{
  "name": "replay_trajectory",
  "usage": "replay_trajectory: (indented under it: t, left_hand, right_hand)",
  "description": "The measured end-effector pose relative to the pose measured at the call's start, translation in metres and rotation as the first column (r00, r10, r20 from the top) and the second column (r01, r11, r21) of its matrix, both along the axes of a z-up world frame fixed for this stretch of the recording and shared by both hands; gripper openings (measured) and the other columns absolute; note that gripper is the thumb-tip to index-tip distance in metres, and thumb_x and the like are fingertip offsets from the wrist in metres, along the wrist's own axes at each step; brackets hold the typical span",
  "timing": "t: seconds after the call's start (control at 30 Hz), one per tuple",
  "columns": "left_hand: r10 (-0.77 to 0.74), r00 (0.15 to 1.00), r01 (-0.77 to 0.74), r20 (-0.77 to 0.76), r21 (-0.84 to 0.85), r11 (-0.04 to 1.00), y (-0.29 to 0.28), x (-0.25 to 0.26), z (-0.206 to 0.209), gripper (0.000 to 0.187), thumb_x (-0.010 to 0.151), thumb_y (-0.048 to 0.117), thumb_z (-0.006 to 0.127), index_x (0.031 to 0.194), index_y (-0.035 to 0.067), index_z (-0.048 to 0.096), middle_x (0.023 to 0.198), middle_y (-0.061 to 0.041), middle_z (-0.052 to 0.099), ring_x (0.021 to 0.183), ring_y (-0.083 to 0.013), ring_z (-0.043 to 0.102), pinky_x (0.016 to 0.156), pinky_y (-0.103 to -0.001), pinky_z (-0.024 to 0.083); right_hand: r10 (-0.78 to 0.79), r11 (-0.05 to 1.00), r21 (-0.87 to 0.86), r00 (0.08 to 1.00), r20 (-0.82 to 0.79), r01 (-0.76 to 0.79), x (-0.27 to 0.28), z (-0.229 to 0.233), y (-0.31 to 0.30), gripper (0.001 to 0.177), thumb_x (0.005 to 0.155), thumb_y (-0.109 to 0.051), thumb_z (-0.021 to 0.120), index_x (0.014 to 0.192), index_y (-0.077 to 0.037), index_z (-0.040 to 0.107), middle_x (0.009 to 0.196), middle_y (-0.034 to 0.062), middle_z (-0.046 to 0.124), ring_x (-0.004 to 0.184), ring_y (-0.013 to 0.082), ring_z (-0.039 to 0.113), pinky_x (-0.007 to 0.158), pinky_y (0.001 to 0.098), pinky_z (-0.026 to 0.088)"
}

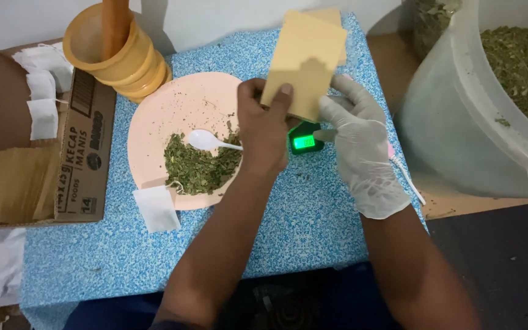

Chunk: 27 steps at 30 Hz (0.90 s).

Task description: Filling small paper bags with tea leaves using a spoon, weighing them, and sealing them with a heat sealer.

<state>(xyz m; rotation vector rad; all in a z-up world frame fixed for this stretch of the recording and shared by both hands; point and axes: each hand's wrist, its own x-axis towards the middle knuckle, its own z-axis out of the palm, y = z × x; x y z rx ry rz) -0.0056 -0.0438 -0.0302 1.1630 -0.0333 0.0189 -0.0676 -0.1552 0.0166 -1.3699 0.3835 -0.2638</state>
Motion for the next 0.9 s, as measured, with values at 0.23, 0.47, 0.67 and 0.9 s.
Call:
replay_trajectory:
  t: [0.23,0.47,0.67,0.9]
  left_hand:
    - [-0.170,0.985,0.168,-0.010,0.238,0.957,0.009,-0.018,0.018,0.048,0.099,0.028,0.060,0.128,0.001,0.035,0.120,-0.020,0.046,0.109,-0.0299,0.058,0.086,-0.047,0.065]
    - [-0.318,0.948,0.270,0.019,0.479,0.835,0.072,-0.070,0.048,0.054,0.102,0.021,0.055,0.146,-0.001,0.032,0.136,-0.024,0.042,0.133,-0.0468,0.046,0.099,-0.065,0.055]
    - [-0.204,0.977,0.200,-0.063,0.602,0.773,0.081,-0.042,0.044,0.047,0.090,0.034,0.062,0.134,0.022,0.053,0.135,-0.001,0.059,0.122,-0.0214,0.063,0.091,-0.043,0.055]
    - [-0.313,0.949,0.282,-0.043,0.564,0.776,0.104,-0.066,0.049,0.044,0.091,0.034,0.062,0.134,0.022,0.053,0.140,-0.001,0.056,0.124,-0.0236,0.061,0.087,-0.043,0.062]
  right_hand:
    - [-0.071,0.997,0.031,0.997,0.001,0.071,0.016,-0.024,-0.021,0.039,0.092,0.002,0.066,0.129,-0.011,0.062,0.096,0.0077,0.070,0.083,0.0235,0.075,0.057,0.0331,0.065]
    - [-0.243,0.970,0.011,0.969,-0.038,0.244,-0.008,0.054,0.012,0.035,0.095,0.000,0.062,0.127,-0.015,0.063,0.088,-0.0038,0.053,0.077,0.0082,0.063,0.057,0.0173,0.060]
    - [-0.179,0.921,-0.371,0.976,-0.126,0.121,0.076,-0.011,-0.046,0.042,0.087,0.000,0.058,0.126,-0.012,0.069,0.107,0.0026,0.077,0.086,0.0105,0.076,0.066,0.0188,0.068]
    - [-0.107,0.696,-0.718,0.991,-0.078,0.018,0.151,-0.057,-0.089,0.043,0.084,-0.006,0.068,0.127,-0.002,0.067,0.118,0.0121,0.072,0.099,0.0195,0.069,0.088,0.0282,0.056]
